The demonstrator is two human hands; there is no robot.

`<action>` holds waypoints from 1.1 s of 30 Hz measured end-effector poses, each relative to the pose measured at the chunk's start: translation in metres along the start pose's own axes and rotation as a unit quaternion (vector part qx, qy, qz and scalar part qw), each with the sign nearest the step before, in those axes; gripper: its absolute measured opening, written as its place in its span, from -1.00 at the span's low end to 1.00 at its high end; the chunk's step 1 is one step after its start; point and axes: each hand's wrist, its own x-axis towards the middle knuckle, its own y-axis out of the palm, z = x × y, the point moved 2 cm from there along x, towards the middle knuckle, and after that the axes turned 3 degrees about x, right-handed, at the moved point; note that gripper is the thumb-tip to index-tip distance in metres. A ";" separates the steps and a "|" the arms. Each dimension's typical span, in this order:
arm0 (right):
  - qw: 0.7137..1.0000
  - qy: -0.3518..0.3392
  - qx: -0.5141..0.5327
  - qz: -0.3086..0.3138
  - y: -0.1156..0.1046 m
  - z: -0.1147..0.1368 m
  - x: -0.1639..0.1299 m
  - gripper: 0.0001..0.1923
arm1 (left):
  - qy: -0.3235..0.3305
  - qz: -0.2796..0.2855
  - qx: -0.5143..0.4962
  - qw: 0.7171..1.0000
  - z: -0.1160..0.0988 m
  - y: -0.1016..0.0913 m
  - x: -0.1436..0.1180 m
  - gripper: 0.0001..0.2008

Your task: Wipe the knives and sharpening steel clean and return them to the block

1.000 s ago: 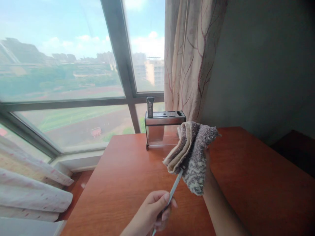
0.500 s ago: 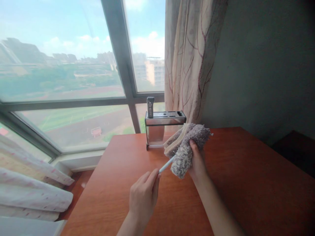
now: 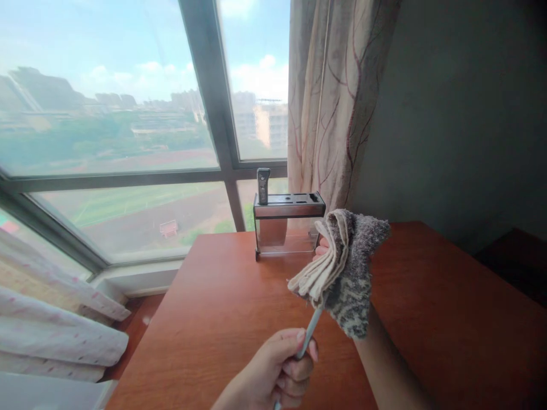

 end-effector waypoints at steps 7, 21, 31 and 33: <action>0.996 0.088 0.014 -0.005 -0.002 -0.012 -0.007 -0.44 | 0.087 -0.161 0.147 0.972 -0.008 -0.008 0.024 -0.62; 0.988 -0.084 -0.042 -0.126 0.011 -0.032 -0.003 -0.55 | 0.298 -0.362 0.679 0.565 -0.062 -0.028 0.013 -0.73; 0.996 0.075 0.004 -0.054 -0.007 -0.026 0.003 -0.50 | 0.057 -0.010 0.136 0.989 -0.038 -0.027 0.049 -0.62; 0.997 0.045 0.003 -0.056 -0.007 -0.025 0.005 -0.55 | 0.089 -0.062 0.184 0.977 -0.042 -0.028 0.053 -0.61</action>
